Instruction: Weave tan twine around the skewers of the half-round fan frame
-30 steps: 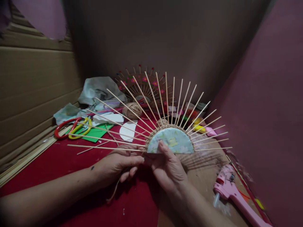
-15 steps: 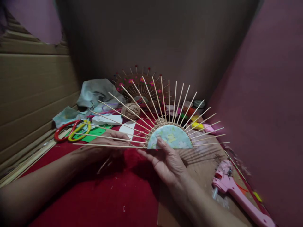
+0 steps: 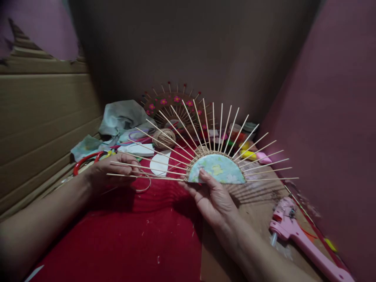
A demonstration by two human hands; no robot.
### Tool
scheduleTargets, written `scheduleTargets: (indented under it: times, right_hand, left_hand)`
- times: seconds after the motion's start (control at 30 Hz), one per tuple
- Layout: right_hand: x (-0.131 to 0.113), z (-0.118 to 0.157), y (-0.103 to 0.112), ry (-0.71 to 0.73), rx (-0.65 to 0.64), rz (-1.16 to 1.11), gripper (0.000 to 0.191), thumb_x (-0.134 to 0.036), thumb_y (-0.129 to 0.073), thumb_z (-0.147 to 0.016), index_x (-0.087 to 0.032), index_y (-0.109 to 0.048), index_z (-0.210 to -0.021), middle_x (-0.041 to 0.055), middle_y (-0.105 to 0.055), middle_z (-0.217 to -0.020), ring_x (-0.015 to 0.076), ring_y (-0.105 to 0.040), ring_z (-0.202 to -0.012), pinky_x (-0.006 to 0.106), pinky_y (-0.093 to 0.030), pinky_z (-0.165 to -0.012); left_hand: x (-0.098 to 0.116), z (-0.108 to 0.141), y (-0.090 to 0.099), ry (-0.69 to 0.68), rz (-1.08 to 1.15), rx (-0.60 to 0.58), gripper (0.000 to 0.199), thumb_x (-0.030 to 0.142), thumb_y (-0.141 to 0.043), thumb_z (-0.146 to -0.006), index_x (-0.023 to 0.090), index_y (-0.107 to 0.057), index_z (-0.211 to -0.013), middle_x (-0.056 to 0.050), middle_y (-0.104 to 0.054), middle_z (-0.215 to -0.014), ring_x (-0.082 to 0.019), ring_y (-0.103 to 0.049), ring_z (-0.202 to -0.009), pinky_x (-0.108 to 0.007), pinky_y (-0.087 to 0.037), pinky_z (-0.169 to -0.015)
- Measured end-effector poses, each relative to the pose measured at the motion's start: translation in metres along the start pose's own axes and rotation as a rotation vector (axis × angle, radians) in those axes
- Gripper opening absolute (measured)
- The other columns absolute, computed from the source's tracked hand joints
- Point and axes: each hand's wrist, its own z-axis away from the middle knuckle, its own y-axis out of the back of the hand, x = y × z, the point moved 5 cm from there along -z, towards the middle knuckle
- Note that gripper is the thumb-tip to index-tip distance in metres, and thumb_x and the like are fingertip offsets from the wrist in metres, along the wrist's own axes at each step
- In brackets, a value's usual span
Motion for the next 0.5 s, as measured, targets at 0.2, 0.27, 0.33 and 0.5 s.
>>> scheduleTargets:
  times: [0.2,0.27,0.33,0.5]
  right_hand:
    - [-0.003,0.001,-0.005,0.026,0.008,0.027,0.016,-0.002,-0.068,-0.063,-0.012,-0.059,-0.073,0.0023,-0.061,-0.075,0.0176,-0.06,-0.075,0.05,-0.053,-0.078]
    - [-0.004,0.0,-0.004,0.036,0.019,0.03,0.016,-0.002,-0.067,-0.063,-0.012,-0.059,-0.072,0.0029,-0.061,-0.076,0.0179,-0.06,-0.075,0.05,-0.054,-0.078]
    - [-0.003,-0.001,-0.002,0.036,0.037,0.031,0.016,-0.003,-0.067,-0.063,-0.012,-0.058,-0.073,0.0039,-0.062,-0.078,0.0187,-0.06,-0.077,0.047,-0.055,-0.076]
    - [0.0,-0.003,0.002,0.008,0.022,0.042,0.02,-0.005,-0.067,-0.064,-0.014,-0.058,-0.079,0.0059,-0.063,-0.084,0.0197,-0.06,-0.08,0.043,-0.056,-0.074]
  left_hand:
    - [0.002,-0.004,0.023,0.014,0.048,-0.165,0.01,0.016,-0.062,-0.053,0.008,-0.06,-0.056,0.001,-0.05,-0.045,-0.004,-0.037,-0.041,-0.018,-0.022,-0.045]
    - [0.003,-0.004,0.032,-0.007,0.029,-0.159,0.009,0.016,-0.061,-0.053,0.008,-0.058,-0.055,0.001,-0.05,-0.045,-0.005,-0.04,-0.044,-0.02,-0.024,-0.047]
    - [0.006,-0.002,0.04,-0.046,0.012,-0.122,0.008,0.016,-0.059,-0.055,0.008,-0.057,-0.055,0.002,-0.049,-0.048,-0.005,-0.041,-0.047,-0.022,-0.024,-0.05]
    - [0.015,0.0,0.055,-0.149,-0.04,0.049,0.018,0.022,-0.058,-0.059,0.008,-0.052,-0.049,0.005,-0.038,-0.046,0.0,-0.032,-0.047,-0.021,-0.02,-0.051]
